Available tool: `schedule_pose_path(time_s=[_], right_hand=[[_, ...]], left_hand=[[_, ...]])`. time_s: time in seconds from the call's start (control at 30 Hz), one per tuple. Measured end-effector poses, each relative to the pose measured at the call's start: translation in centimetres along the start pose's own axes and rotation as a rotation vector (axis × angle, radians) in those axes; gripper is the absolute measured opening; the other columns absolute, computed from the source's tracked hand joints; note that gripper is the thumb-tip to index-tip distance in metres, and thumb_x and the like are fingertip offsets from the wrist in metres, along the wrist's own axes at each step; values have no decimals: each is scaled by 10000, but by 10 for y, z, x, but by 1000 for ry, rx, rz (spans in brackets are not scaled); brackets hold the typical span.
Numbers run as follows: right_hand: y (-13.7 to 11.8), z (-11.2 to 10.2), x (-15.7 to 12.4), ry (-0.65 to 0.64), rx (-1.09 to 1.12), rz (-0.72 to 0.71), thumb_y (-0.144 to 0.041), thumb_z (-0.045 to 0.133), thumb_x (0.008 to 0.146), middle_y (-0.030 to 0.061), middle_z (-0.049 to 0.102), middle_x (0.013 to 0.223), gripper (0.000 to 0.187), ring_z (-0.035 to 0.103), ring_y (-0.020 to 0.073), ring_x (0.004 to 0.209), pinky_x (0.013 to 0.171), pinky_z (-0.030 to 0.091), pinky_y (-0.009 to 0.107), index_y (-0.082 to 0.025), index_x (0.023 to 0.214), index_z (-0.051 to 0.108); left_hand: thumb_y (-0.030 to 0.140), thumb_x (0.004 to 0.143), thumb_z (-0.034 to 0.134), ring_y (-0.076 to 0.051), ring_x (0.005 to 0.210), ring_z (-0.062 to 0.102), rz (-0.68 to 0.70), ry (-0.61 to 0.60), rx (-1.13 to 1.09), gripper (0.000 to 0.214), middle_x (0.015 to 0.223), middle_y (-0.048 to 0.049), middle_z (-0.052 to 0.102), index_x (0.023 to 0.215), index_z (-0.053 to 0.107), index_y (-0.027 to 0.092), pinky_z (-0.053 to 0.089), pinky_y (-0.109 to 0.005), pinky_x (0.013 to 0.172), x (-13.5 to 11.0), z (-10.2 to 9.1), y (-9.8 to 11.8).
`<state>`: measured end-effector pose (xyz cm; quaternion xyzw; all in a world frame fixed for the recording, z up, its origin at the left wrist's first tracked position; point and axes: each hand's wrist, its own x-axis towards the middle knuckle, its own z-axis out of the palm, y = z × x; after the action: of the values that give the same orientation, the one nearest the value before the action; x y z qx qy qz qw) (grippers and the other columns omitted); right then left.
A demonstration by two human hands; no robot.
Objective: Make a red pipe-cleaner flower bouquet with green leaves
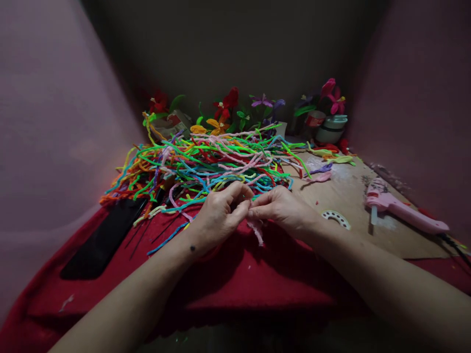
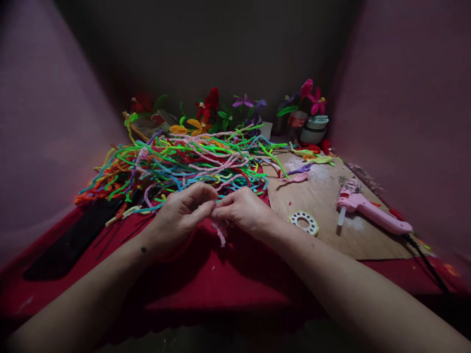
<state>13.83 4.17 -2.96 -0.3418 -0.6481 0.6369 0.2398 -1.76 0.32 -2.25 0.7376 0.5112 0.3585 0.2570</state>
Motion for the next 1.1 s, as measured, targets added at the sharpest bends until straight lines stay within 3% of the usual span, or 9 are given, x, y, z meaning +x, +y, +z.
schedule_pose_path(time_s=[0.17, 0.37, 0.43, 0.53, 0.6, 0.67, 0.77, 0.9, 1.1], right_hand=[[0, 0, 0, -4, 27, 19, -191, 617, 655, -24, 514, 421, 182, 400, 77, 424, 497, 292, 248, -132, 484, 599], [3, 1, 0, -30, 27, -21, -210, 593, 686, -22, 506, 407, 206, 414, 85, 409, 468, 276, 249, -132, 496, 596], [3, 3, 0, 5, 45, -22, -197, 589, 681, -23, 498, 400, 206, 410, 84, 402, 462, 275, 248, -131, 485, 589], [2, 4, 1, 91, 137, -28, -226, 627, 664, -21, 501, 417, 208, 407, 81, 407, 469, 288, 251, -127, 485, 591], [4, 3, 3, 178, 230, -67, -251, 664, 644, -21, 515, 452, 186, 412, 79, 425, 480, 301, 251, -127, 517, 607], [7, 1, 6, 252, 298, -134, -258, 678, 636, -19, 528, 486, 174, 425, 80, 453, 493, 312, 250, -129, 538, 615], [10, -1, 8, 296, 359, -211, -250, 658, 664, -5, 555, 528, 178, 453, 88, 489, 515, 335, 253, -134, 537, 613], [9, 0, 8, 337, 421, -262, -225, 638, 681, 12, 582, 550, 184, 480, 95, 510, 532, 355, 254, -135, 523, 608], [7, 2, 10, 380, 498, -224, -189, 654, 649, 1, 571, 534, 154, 478, 94, 499, 529, 354, 250, -139, 514, 601]], left_hand=[[264, 816, 482, -97, 588, 459, -31, -32, -42, 148, 638, 26, 509, 729, 545, 162, 366, -205, 561, 2, -2, 0], [214, 811, 485, -101, 624, 472, 5, 114, 54, 82, 684, 20, 522, 747, 522, 177, 371, -213, 596, -1, 8, -1], [226, 803, 503, -103, 620, 483, -21, 137, -23, 44, 688, 23, 523, 800, 514, 183, 384, -215, 593, -1, 9, -1], [303, 792, 539, -98, 599, 496, -118, 140, -247, 150, 690, 29, 522, 869, 497, 182, 398, -207, 558, 4, 5, 0], [366, 780, 552, -87, 565, 482, -207, 97, -352, 208, 681, 24, 526, 824, 513, 166, 373, -192, 504, 7, 1, 2], [391, 762, 572, -66, 510, 444, -308, -21, -419, 244, 665, 19, 533, 760, 530, 151, 316, -175, 444, 9, 0, 4], [332, 723, 627, -44, 450, 398, -406, -188, -514, 214, 636, 19, 556, 757, 523, 149, 257, -158, 401, 7, 4, 6], [280, 745, 599, -44, 390, 389, -429, -196, -615, 162, 573, 34, 549, 773, 486, 167, 283, -153, 361, 3, 12, 5], [273, 792, 543, -54, 412, 408, -390, -179, -756, 111, 599, 25, 551, 798, 506, 168, 366, -158, 349, 1, 15, 4]])
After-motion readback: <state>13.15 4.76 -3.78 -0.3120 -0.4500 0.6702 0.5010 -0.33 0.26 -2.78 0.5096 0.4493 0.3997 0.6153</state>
